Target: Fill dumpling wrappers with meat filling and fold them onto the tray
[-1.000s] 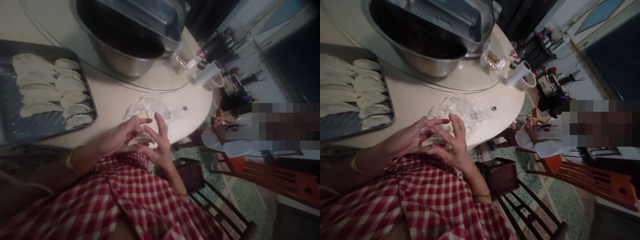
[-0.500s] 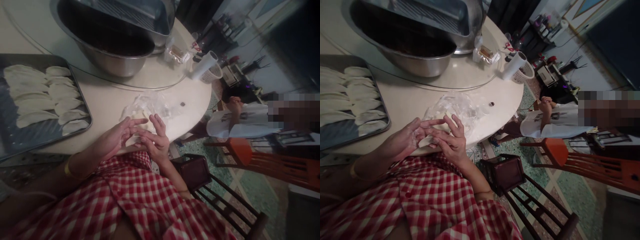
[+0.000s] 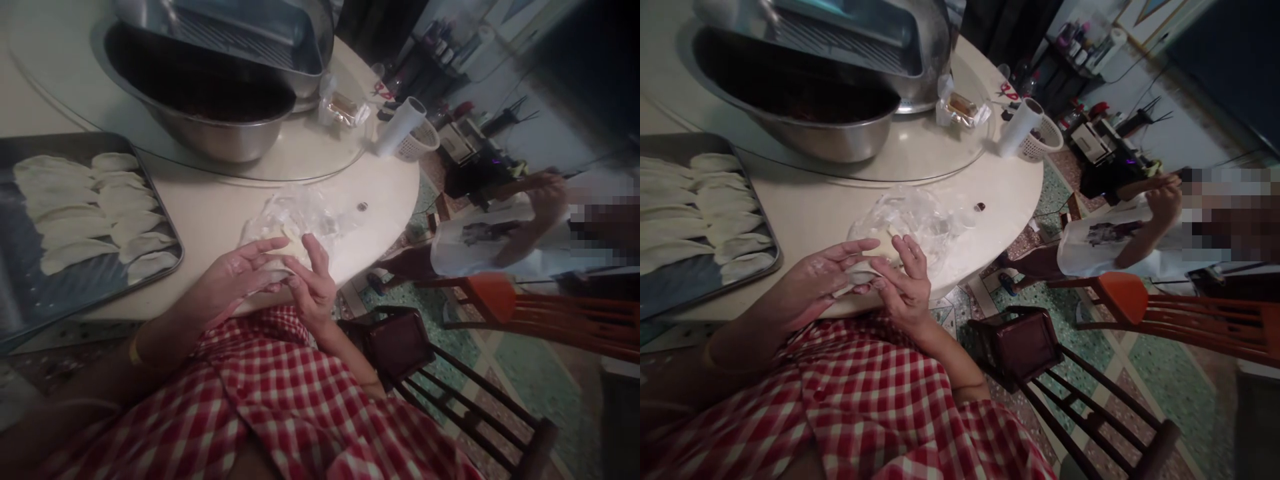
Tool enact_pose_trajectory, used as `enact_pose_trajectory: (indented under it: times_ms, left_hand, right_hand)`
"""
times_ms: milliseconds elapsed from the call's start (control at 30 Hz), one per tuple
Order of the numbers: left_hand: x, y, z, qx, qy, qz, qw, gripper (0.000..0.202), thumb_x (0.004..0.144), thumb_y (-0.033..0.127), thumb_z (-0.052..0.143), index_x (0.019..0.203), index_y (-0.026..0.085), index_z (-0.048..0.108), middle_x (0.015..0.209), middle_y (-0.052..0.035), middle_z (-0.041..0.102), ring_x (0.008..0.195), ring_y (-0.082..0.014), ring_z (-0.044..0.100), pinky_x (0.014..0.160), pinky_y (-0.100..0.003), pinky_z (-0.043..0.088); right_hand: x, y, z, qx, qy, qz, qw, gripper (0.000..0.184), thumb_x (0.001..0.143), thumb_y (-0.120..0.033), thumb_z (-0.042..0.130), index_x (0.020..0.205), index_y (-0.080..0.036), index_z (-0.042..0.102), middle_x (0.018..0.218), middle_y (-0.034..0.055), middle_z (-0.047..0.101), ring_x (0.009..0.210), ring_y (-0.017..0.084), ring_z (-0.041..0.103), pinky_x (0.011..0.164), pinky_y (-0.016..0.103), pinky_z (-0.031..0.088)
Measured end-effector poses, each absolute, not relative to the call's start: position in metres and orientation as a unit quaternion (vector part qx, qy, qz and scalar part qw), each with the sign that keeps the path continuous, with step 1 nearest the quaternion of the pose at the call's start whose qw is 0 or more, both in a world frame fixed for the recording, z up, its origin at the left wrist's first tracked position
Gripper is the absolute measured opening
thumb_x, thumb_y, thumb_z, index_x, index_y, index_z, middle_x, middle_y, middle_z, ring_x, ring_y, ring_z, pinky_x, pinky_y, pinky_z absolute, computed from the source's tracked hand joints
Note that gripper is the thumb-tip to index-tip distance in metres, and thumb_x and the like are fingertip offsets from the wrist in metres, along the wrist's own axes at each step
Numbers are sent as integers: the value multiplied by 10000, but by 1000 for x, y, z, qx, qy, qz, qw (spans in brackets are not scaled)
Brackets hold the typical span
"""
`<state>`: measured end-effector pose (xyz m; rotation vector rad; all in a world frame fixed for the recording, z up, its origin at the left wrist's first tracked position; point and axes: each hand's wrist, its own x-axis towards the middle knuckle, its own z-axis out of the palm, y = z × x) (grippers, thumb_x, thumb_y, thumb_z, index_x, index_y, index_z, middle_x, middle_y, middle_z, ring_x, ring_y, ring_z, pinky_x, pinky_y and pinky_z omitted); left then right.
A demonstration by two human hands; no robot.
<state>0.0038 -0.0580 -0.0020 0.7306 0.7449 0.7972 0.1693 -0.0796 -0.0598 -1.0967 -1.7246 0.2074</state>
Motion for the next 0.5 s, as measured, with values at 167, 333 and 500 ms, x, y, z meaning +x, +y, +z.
enact_pose_trajectory:
  times_ms: [167, 333, 500]
  left_hand:
    - [5, -62, -12, 366, 380, 367, 766, 457, 728, 254, 777, 1168, 212, 662, 1069, -46, 715, 889, -141, 667, 788, -228, 533]
    - [-8, -71, -10, 307, 393, 352, 792, 438, 684, 300, 808, 1083, 172, 680, 928, -56, 748, 801, -154, 701, 750, -251, 544]
    - [-74, -72, 2, 346, 481, 395, 702, 367, 705, 322, 785, 1033, 186, 693, 1017, -69, 747, 791, -144, 706, 672, -206, 527]
  right_hand:
    - [166, -79, -61, -454, -724, 66, 515, 336, 967, -316, 420, 1232, -306, 626, 1432, 11, 544, 1413, 194, 405, 1134, 467, 411]
    - [162, -83, -62, -400, -734, 145, 530, 555, 946, -431, 440, 1476, -335, 306, 1591, 19, 309, 1454, 241, 337, 1147, 526, 367]
    - [166, -82, -69, -427, -697, 186, 545, 526, 948, -406, 421, 1459, -294, 362, 1528, 67, 420, 1416, 277, 395, 1124, 573, 366]
